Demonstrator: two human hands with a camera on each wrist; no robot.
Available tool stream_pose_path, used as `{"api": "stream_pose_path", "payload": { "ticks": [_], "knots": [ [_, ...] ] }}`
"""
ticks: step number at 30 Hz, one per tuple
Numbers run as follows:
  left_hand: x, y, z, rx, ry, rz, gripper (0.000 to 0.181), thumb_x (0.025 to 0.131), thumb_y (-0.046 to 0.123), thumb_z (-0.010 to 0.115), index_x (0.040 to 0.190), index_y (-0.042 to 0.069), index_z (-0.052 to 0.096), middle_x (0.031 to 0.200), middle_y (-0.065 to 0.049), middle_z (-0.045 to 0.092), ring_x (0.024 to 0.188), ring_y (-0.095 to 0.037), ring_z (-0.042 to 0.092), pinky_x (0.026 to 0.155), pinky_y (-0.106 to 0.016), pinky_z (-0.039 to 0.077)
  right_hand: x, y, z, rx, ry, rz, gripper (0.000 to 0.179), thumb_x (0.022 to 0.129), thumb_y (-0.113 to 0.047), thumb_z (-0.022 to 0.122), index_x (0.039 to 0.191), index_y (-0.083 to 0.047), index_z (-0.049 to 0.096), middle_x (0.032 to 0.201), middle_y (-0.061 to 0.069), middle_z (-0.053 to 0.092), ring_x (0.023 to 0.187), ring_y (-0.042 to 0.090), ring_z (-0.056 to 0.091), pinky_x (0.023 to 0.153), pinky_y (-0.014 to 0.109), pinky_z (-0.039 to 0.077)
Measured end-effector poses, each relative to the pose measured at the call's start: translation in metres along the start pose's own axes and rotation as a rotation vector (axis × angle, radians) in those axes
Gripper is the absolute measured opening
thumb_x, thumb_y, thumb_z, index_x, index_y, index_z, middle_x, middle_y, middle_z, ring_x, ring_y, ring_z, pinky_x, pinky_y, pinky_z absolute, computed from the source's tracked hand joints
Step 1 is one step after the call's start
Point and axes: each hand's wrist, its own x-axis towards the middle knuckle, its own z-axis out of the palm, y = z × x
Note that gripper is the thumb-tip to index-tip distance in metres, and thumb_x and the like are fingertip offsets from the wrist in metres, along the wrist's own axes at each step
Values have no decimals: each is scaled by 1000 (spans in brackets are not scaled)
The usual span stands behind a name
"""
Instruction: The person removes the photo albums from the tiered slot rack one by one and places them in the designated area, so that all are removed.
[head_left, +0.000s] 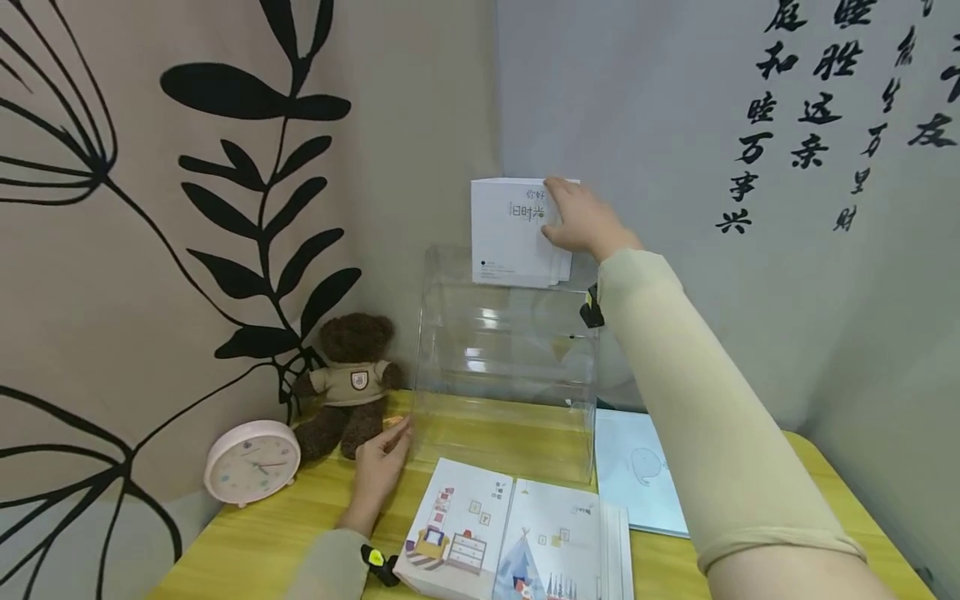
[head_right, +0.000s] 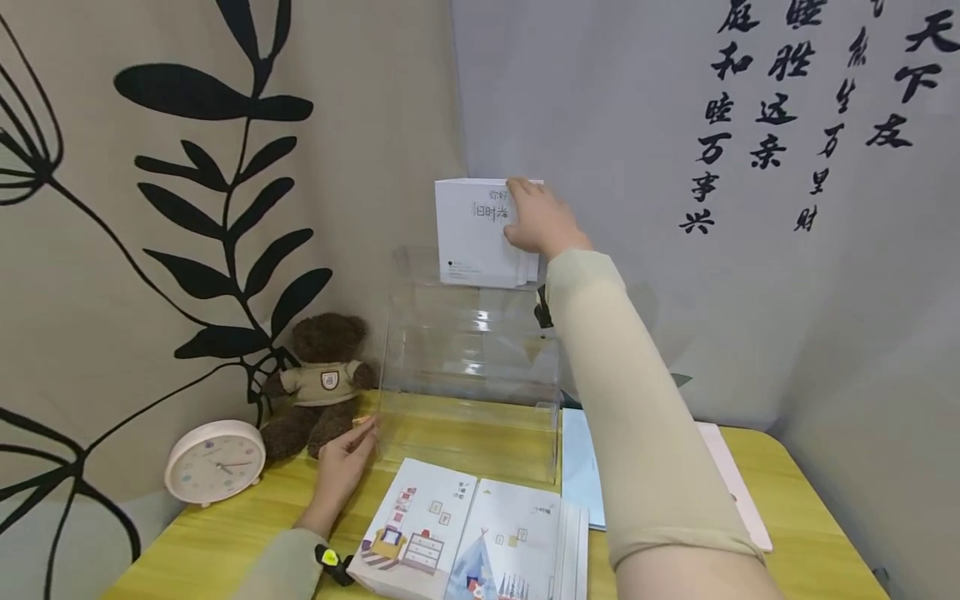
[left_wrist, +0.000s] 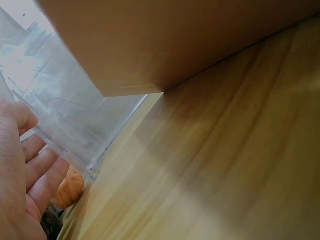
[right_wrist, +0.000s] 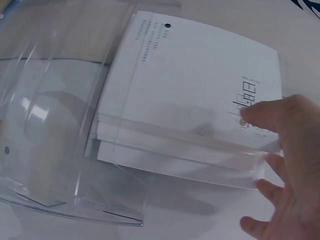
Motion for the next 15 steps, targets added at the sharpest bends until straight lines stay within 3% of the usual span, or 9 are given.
{"api": "stream_pose_path", "payload": {
  "ticks": [4, 9, 15],
  "knots": [
    [-8, -3, 9, -20, -7, -22, 29, 98, 26, 70, 126, 24, 73, 121, -3, 71, 108, -23, 69, 89, -42, 56, -9, 7, 9, -23, 76, -4, 69, 100, -32, 57, 158, -8, 29, 165, 19, 17, 151, 39, 15, 120, 58, 17],
    [-6, -4, 10, -56, -9, 8, 30, 98, 27, 69, 127, 19, 73, 121, -1, 71, 105, -20, 70, 87, -40, 57, -13, 8, 9, -13, 146, -47, 58, 99, -34, 58, 148, -8, 41, 162, 20, 23, 149, 41, 20, 118, 60, 19],
    [2, -1, 6, -26, 13, 22, 30, 97, 28, 70, 126, 20, 73, 120, 1, 71, 106, -18, 70, 88, -36, 57, -15, 6, 6, -131, 223, -165, 41, 100, -34, 62, 130, -8, 52, 148, 14, 48, 141, 38, 37, 114, 60, 27]
  ]
}}
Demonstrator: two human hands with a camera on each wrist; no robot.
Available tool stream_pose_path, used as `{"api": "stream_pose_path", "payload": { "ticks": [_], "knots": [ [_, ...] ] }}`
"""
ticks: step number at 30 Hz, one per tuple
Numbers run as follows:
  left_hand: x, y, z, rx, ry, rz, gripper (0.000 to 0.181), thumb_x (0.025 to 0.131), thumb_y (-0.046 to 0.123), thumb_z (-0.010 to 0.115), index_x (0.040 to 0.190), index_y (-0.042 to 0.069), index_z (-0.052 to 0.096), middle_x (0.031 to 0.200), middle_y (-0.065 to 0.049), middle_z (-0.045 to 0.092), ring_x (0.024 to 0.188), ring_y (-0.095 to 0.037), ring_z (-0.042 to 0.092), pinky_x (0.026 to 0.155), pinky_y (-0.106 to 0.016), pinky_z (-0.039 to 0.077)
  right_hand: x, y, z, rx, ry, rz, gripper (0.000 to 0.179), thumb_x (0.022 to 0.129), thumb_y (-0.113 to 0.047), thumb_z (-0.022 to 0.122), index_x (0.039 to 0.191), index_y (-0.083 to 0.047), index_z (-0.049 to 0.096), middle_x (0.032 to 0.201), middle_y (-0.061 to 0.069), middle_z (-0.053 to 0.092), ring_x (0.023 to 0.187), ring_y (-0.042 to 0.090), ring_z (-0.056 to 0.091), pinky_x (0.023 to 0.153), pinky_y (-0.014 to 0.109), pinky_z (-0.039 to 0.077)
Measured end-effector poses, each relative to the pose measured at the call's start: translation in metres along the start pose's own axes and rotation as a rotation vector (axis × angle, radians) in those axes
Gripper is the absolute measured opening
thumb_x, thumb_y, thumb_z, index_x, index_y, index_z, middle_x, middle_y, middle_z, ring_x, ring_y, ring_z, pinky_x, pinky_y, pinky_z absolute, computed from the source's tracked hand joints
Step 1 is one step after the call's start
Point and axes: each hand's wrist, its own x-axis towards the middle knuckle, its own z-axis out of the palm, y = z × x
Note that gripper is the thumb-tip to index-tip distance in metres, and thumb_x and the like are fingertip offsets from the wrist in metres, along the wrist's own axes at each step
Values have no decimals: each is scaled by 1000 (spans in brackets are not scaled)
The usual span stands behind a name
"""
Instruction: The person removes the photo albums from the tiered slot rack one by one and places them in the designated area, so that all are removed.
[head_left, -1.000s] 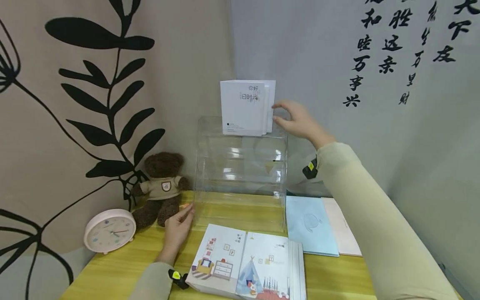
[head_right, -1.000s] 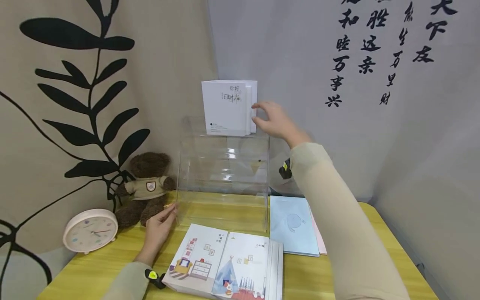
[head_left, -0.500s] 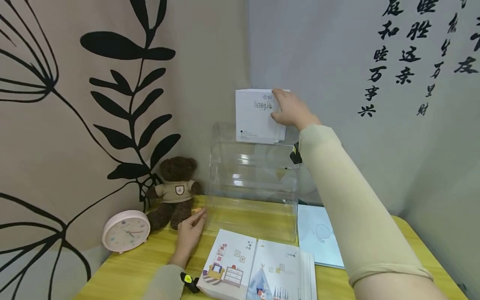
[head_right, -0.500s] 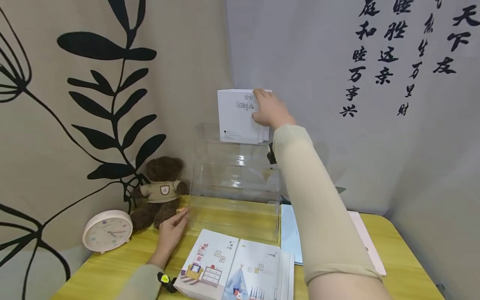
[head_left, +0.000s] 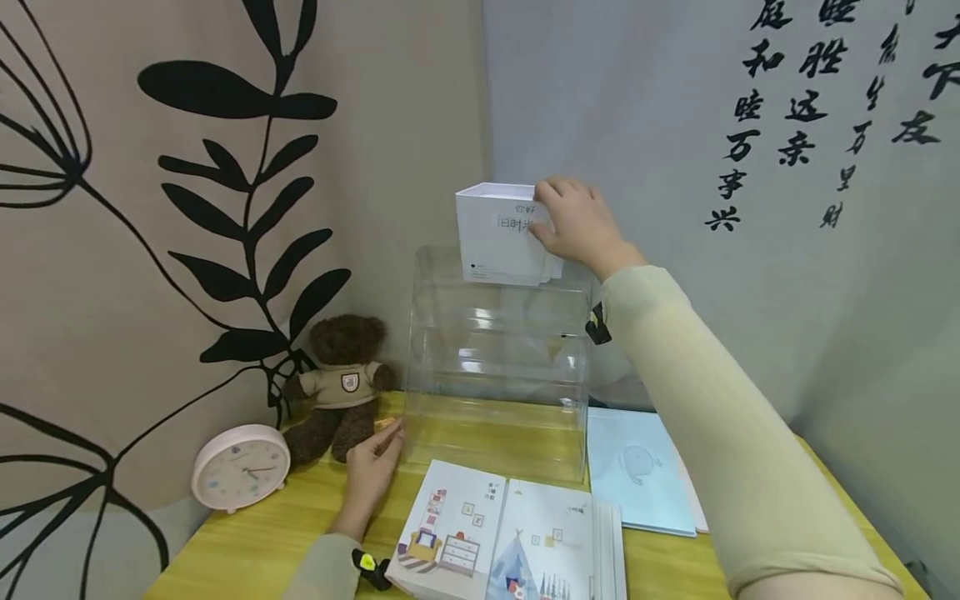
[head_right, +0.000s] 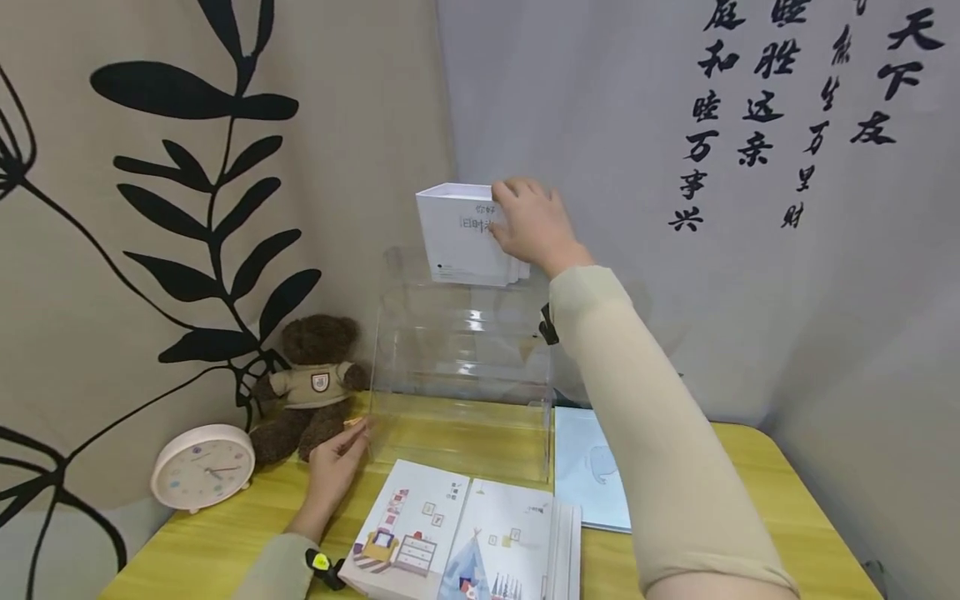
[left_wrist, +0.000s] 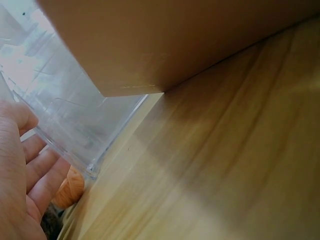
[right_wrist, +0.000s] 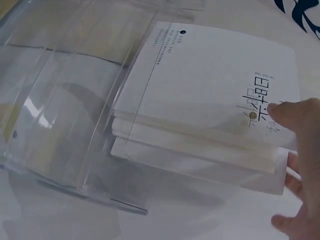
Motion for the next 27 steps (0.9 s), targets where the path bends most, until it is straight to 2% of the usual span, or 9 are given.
{"api": "stream_pose_path", "payload": {
  "ticks": [3, 6, 9, 12, 17, 20, 22, 27],
  "knots": [
    [0, 1, -2, 1, 14, 6, 29, 97, 28, 71, 125, 19, 74, 120, -1, 72, 106, -20, 70, 86, -31, 57, -4, -4, -4, -39, 30, -78, 33, 99, -33, 65, 120, -9, 57, 136, 12, 57, 128, 37, 50, 105, 57, 39],
    [2, 1, -2, 4, 34, 16, 29, 96, 27, 72, 123, 19, 75, 119, -3, 72, 105, -21, 70, 84, -27, 57, -9, -8, -7, -61, 26, -176, 29, 98, -30, 68, 120, -13, 60, 127, 10, 62, 110, 32, 59, 88, 52, 50],
    [3, 0, -2, 26, 53, 11, 28, 95, 26, 73, 123, 20, 75, 118, -3, 72, 104, -21, 71, 84, -30, 57, -14, -14, -6, -81, -28, -271, 40, 98, -28, 67, 136, -23, 57, 125, 8, 62, 98, 28, 63, 76, 48, 53],
    [4, 0, -2, 41, 55, 3, 28, 95, 25, 73, 123, 19, 75, 118, -4, 72, 104, -22, 71, 86, -37, 57, -19, -20, 1, -83, -92, -345, 54, 101, -26, 63, 150, -35, 45, 128, 6, 61, 98, 26, 63, 76, 49, 54],
    [3, 1, -1, 46, 47, 1, 29, 96, 29, 72, 123, 21, 75, 118, -3, 72, 103, -21, 71, 86, -38, 57, -32, -27, 19, -122, -131, -411, 59, 105, -29, 56, 156, -46, 31, 134, 4, 60, 95, 26, 66, 74, 49, 55],
    [2, 2, 0, 42, 43, 2, 28, 96, 29, 73, 123, 22, 75, 118, -3, 72, 103, -22, 71, 85, -38, 57, -40, -29, 28, -167, -89, -415, 60, 103, -40, 57, 156, -47, 30, 134, 5, 63, 89, 27, 68, 64, 46, 56],
    [2, 2, 1, 41, 36, 1, 28, 96, 28, 72, 123, 22, 75, 119, -3, 72, 104, -22, 71, 85, -39, 57, -44, -30, 33, -201, -55, -425, 61, 103, -40, 58, 156, -48, 29, 130, 8, 65, 83, 29, 68, 56, 44, 54],
    [4, -1, 1, 44, 29, 0, 29, 96, 27, 72, 124, 20, 74, 120, -3, 71, 106, -22, 70, 87, -41, 57, -50, -32, 41, -216, 29, -459, 60, 106, -18, 50, 157, -43, 31, 125, 11, 68, 63, 25, 61, 43, 35, 44]
  ]
}}
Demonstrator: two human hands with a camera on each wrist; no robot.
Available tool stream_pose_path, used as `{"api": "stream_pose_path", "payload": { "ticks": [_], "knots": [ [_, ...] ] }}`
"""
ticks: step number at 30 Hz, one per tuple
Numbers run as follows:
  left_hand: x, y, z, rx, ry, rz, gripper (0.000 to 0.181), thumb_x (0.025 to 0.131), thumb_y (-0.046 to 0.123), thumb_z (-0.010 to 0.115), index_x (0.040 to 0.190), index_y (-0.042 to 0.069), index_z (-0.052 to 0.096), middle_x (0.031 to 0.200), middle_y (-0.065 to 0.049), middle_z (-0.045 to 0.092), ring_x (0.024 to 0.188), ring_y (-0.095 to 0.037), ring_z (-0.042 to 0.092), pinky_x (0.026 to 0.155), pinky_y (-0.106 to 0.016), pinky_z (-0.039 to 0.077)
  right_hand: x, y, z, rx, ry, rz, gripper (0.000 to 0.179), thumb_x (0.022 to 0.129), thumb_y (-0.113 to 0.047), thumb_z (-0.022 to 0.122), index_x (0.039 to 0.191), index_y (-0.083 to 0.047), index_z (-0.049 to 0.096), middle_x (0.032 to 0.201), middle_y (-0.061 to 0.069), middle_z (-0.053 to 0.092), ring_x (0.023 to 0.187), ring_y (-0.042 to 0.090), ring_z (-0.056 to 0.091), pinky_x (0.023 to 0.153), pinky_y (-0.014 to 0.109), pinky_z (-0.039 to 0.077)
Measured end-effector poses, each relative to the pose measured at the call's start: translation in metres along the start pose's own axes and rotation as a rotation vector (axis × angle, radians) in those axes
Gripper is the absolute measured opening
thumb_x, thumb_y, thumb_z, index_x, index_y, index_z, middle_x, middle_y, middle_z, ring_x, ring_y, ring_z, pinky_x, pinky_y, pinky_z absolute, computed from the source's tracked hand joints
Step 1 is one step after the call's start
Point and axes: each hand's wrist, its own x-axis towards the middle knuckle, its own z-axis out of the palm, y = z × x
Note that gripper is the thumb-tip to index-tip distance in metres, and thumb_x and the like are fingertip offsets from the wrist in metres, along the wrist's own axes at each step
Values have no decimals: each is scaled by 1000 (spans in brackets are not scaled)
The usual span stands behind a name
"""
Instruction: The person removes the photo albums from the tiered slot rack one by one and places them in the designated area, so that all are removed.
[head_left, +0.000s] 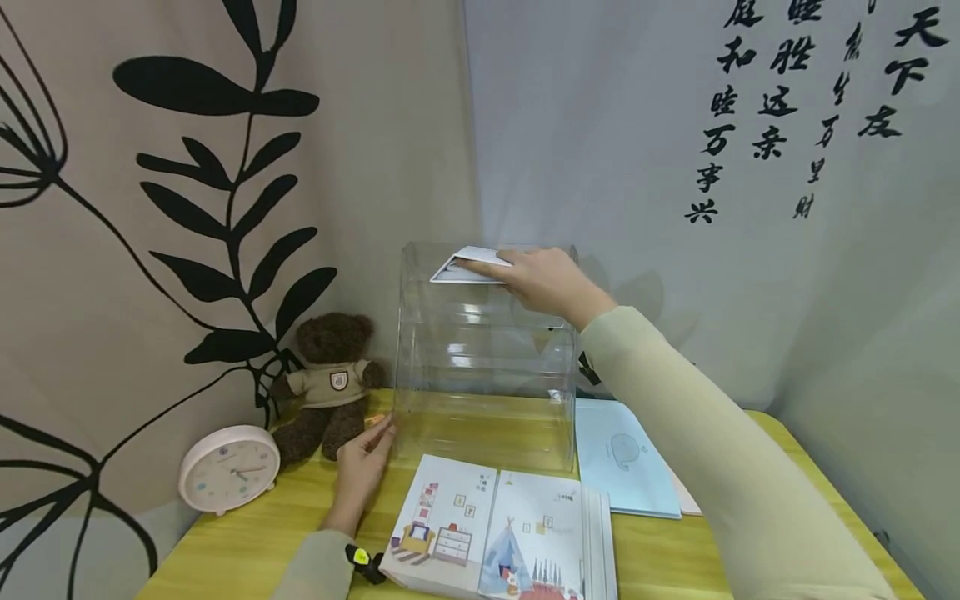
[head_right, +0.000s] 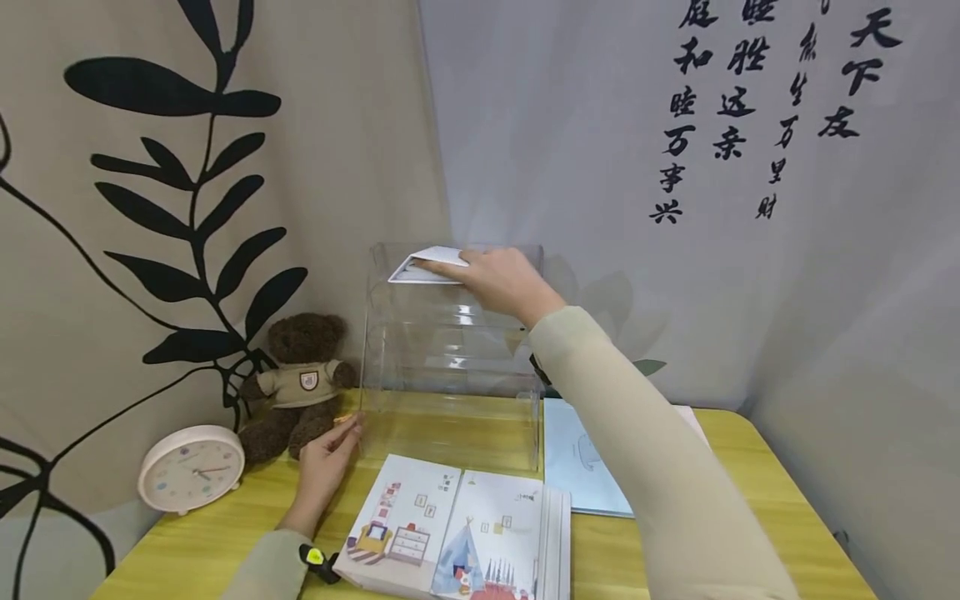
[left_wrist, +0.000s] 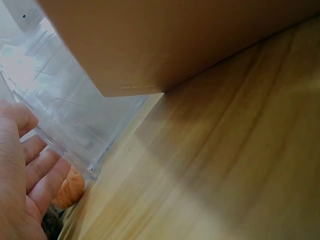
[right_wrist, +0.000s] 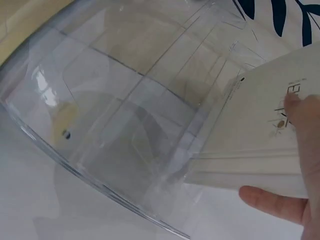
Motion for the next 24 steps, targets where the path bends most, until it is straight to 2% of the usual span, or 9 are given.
{"api": "stream_pose_path", "payload": {
  "ticks": [3, 7, 9, 12, 15, 17, 20, 24],
  "knots": [
    [-2, -1, 1, -5, 0, 0, 29, 96, 28, 72, 123, 20, 75, 120, -3, 72, 107, -23, 70, 88, -41, 56, -6, -1, 4, 5, 80, 22, 57, 106, -13, 46, 155, -40, 36, 128, 9, 67, 57, 23, 58, 41, 33, 39],
    [-2, 0, 0, -10, -3, -4, 29, 96, 30, 71, 123, 20, 75, 121, -5, 71, 106, -25, 70, 87, -45, 57, -11, -2, 3, 4, 220, 56, 50, 107, -17, 45, 152, -39, 43, 132, 4, 66, 59, 24, 58, 39, 34, 39],
    [0, 2, -1, -3, -4, -5, 29, 96, 31, 71, 123, 21, 75, 121, -5, 71, 106, -25, 70, 87, -45, 56, -14, -3, -1, 11, 281, 64, 48, 107, -19, 47, 151, -38, 46, 131, 3, 67, 64, 24, 62, 40, 36, 42],
    [3, 3, -1, 11, -7, 5, 30, 97, 33, 70, 124, 20, 75, 121, -6, 71, 105, -25, 70, 86, -43, 57, -18, -5, -7, 20, 353, 70, 47, 106, -19, 50, 150, -37, 49, 128, 4, 68, 81, 26, 70, 45, 41, 51],
    [6, 5, -2, 15, 2, 14, 31, 96, 35, 70, 123, 21, 75, 119, -6, 72, 104, -24, 70, 85, -40, 57, -20, -7, -13, 31, 389, 67, 46, 106, -20, 52, 149, -38, 50, 126, 3, 69, 96, 26, 71, 51, 46, 55],
    [7, 5, -3, 13, 4, 12, 30, 96, 35, 71, 122, 21, 75, 118, -6, 72, 103, -24, 71, 84, -40, 57, -22, -8, -16, 33, 397, 62, 45, 106, -21, 51, 148, -38, 51, 126, 3, 69, 98, 26, 71, 50, 46, 54],
    [6, 4, -2, 17, -3, -3, 30, 96, 34, 71, 123, 21, 75, 119, -7, 72, 104, -26, 70, 86, -44, 57, -27, -11, -19, 49, 403, 53, 45, 106, -22, 51, 148, -36, 52, 126, 4, 69, 97, 26, 72, 48, 44, 53],
    [2, 1, 0, 12, -16, -21, 31, 97, 32, 71, 125, 21, 74, 121, -8, 71, 107, -27, 69, 89, -48, 56, -38, -16, -19, 108, 420, 50, 45, 105, -22, 54, 149, -33, 51, 129, 4, 68, 87, 27, 71, 46, 41, 50]
  ]
}}
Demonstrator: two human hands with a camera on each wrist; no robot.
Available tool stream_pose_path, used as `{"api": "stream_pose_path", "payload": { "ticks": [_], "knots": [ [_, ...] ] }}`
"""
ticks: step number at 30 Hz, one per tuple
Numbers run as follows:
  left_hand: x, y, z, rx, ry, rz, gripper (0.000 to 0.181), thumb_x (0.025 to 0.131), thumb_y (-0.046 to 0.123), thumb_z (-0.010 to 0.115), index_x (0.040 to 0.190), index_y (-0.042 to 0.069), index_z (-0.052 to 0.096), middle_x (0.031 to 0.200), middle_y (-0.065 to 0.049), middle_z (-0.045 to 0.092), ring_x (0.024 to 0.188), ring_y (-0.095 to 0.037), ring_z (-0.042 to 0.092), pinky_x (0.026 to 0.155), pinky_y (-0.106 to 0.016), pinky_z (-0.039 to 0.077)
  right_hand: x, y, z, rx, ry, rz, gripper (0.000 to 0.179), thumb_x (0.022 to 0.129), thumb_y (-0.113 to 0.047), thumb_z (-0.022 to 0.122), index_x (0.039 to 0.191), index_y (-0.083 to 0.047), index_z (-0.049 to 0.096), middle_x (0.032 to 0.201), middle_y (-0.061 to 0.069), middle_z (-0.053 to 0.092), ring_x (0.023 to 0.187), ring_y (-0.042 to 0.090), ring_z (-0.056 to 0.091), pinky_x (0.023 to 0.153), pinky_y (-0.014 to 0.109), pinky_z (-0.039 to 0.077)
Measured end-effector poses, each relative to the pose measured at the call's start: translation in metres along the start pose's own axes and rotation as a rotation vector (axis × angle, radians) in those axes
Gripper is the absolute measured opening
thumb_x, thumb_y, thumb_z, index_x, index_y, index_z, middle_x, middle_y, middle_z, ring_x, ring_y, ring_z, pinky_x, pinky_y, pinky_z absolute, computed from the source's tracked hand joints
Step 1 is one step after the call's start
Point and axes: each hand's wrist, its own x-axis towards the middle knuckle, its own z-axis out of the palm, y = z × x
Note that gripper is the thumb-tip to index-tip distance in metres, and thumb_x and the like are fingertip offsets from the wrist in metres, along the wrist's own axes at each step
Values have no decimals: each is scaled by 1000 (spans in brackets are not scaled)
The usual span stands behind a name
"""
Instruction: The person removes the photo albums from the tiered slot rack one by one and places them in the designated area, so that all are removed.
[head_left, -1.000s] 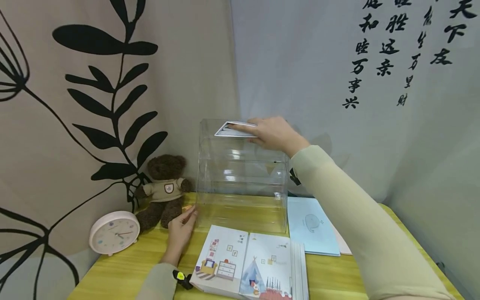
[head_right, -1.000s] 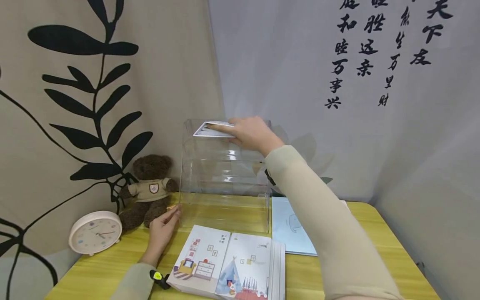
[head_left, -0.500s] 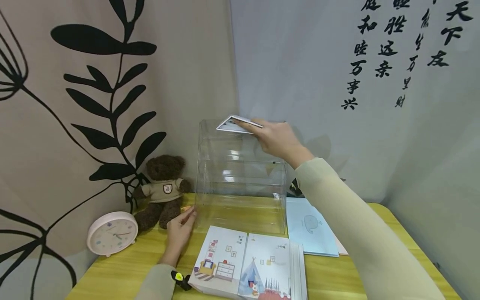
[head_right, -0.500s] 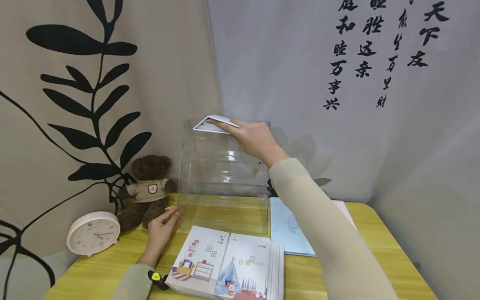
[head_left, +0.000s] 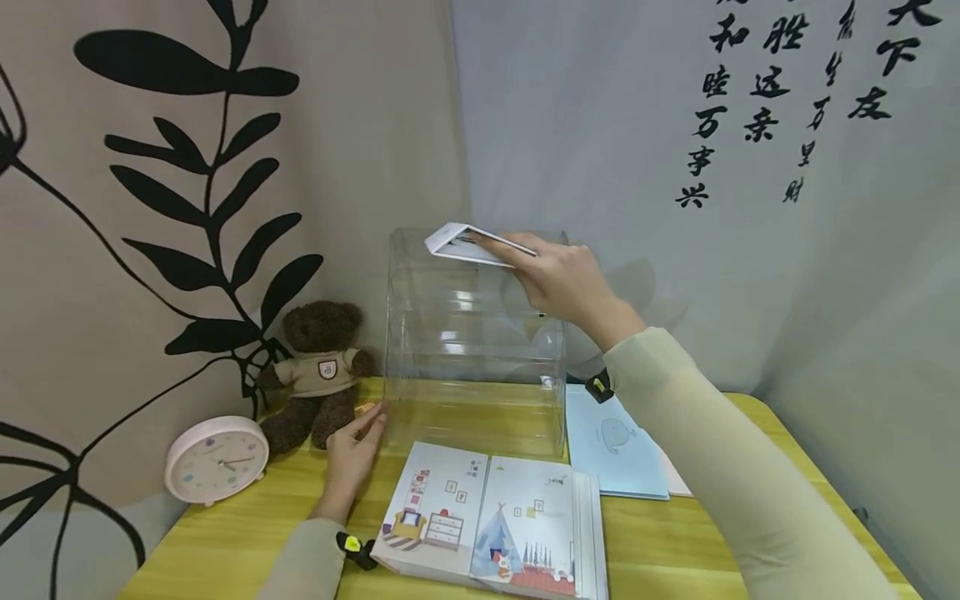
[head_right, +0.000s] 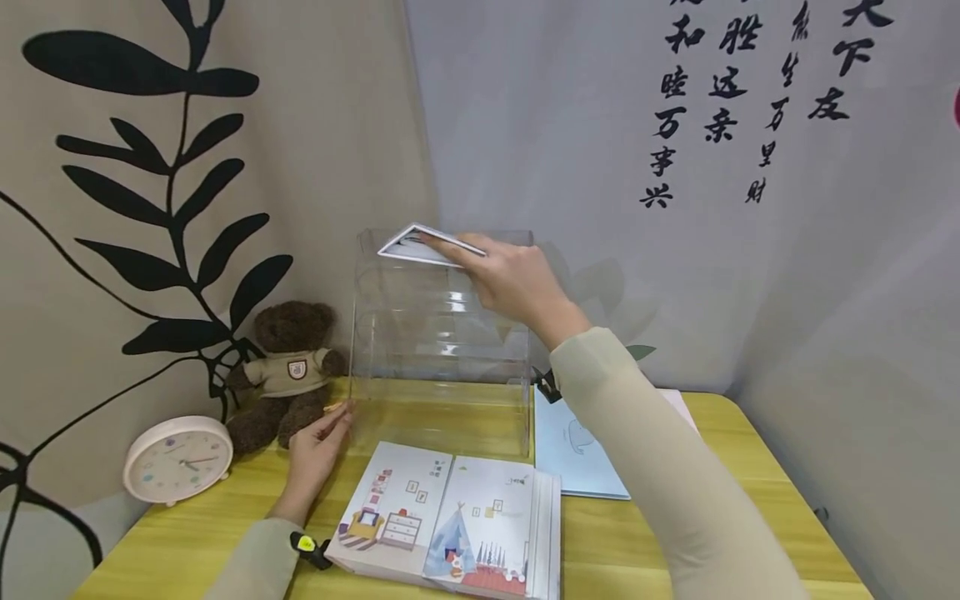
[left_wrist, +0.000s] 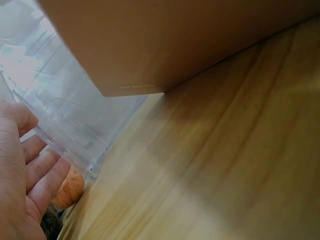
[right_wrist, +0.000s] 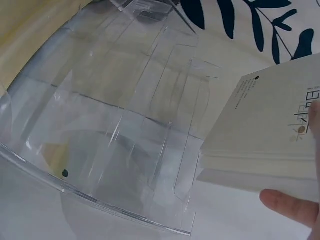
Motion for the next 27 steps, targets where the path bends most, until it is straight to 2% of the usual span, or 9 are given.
{"api": "stream_pose_path", "payload": {
  "ticks": [4, 7, 11, 14, 17, 22, 27],
  "knots": [
    [-2, -2, 0, -2, 6, -2, 31, 96, 34, 71, 124, 21, 74, 121, -7, 71, 108, -25, 69, 89, -45, 56, -12, -6, -5, 51, 38, 22, 49, 102, -20, 60, 149, -31, 51, 130, 3, 68, 81, 26, 70, 45, 38, 48],
    [-2, -1, 0, -6, 13, 7, 30, 96, 33, 71, 124, 21, 74, 120, -6, 71, 106, -23, 70, 83, -27, 57, -21, -10, -10, 73, 61, 47, 49, 101, -19, 62, 149, -29, 52, 129, 2, 68, 82, 24, 70, 46, 37, 48],
    [-1, 0, 0, -1, 19, 9, 29, 96, 31, 71, 124, 21, 74, 119, -4, 72, 103, -21, 71, 74, -8, 48, -33, -17, -16, 91, 86, 86, 48, 102, -20, 61, 148, -29, 53, 129, 2, 68, 73, 20, 66, 43, 33, 42],
    [-1, -1, 0, 16, 17, 3, 31, 97, 35, 70, 125, 22, 74, 120, -3, 72, 104, -20, 70, 74, -7, 47, -42, -23, -20, 113, 126, 96, 51, 98, -16, 65, 147, -25, 55, 128, 5, 69, 69, 21, 65, 42, 33, 40],
    [-1, 0, -1, 10, 11, 9, 31, 97, 35, 70, 125, 23, 74, 120, -3, 72, 104, -20, 70, 74, -7, 47, -52, -29, -26, 141, 171, 103, 51, 96, -14, 68, 145, -20, 57, 128, 8, 69, 72, 24, 67, 42, 34, 43],
    [-1, 2, -1, 0, 4, 6, 31, 97, 37, 69, 125, 25, 73, 120, -2, 71, 104, -20, 70, 73, -7, 48, -72, -41, -34, 203, 207, 145, 45, 101, -20, 63, 145, -17, 57, 128, 10, 68, 63, 19, 58, 45, 32, 42],
    [-1, 2, 1, 0, -8, -4, 32, 97, 37, 69, 126, 25, 73, 120, -2, 71, 105, -20, 70, 73, -8, 48, -92, -50, -35, 236, 203, 203, 44, 102, -25, 61, 146, -17, 57, 125, 8, 70, 62, 16, 56, 46, 29, 41]
  ]
}}
